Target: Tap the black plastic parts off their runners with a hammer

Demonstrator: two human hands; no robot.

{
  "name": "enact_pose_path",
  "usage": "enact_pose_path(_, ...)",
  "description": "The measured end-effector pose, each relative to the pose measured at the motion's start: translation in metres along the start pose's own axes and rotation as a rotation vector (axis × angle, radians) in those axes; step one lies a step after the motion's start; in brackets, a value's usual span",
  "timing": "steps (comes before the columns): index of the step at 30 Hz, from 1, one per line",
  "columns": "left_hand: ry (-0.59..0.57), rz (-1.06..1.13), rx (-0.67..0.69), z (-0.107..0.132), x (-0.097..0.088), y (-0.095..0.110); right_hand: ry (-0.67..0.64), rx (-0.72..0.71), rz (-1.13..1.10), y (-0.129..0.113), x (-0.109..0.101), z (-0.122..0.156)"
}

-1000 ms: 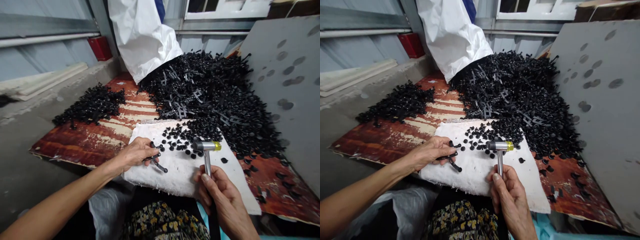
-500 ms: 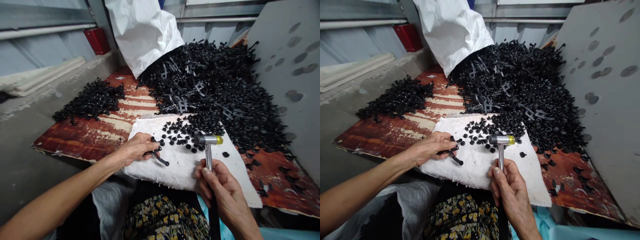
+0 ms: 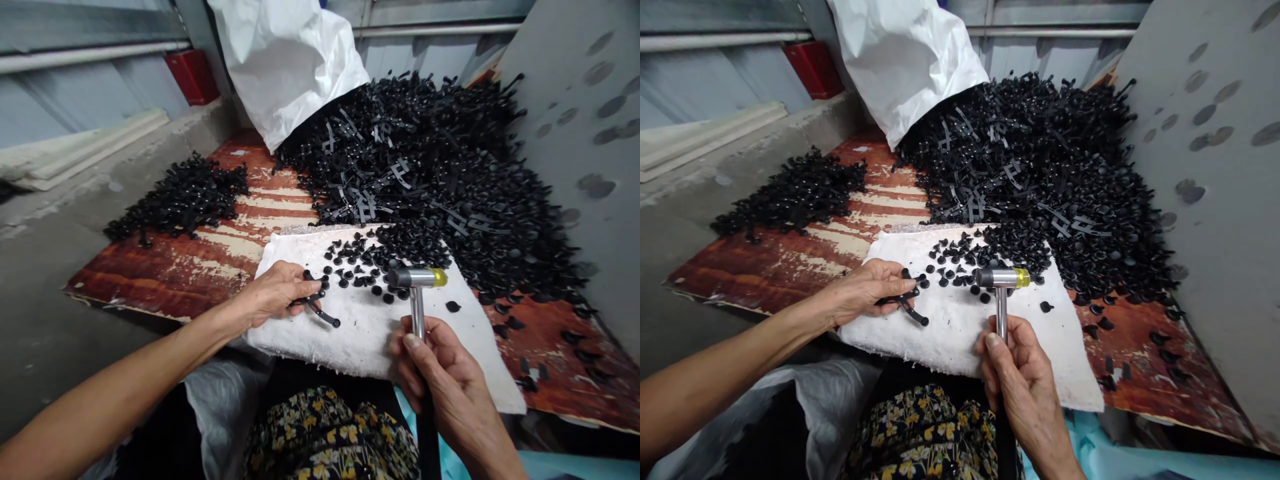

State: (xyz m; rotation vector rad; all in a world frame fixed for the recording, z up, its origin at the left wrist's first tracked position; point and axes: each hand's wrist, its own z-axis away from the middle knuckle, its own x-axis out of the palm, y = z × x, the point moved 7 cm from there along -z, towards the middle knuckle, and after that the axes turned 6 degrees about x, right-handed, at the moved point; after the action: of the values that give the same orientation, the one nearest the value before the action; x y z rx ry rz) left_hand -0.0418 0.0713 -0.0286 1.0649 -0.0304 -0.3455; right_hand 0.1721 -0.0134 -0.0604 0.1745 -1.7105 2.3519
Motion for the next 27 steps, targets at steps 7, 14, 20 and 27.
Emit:
enact_pose_path(7, 0.011, 0.006, -0.043, 0.003, 0.0, 0.001, 0.012, -0.011, 0.016, -0.003, 0.0, 0.002)
enact_pose_path(14, 0.006, -0.021, -0.037, 0.003, 0.002, 0.002, 0.004, -0.008, 0.015, -0.003, 0.001, 0.001)
enact_pose_path(20, 0.002, -0.039, -0.017, 0.001, 0.0, 0.002, 0.01, -0.019, 0.03, -0.002, 0.0, 0.001)
enact_pose_path(27, -0.019, -0.078, 0.012, -0.003, 0.003, 0.004, 0.003, -0.008, 0.274, -0.019, 0.001, 0.007)
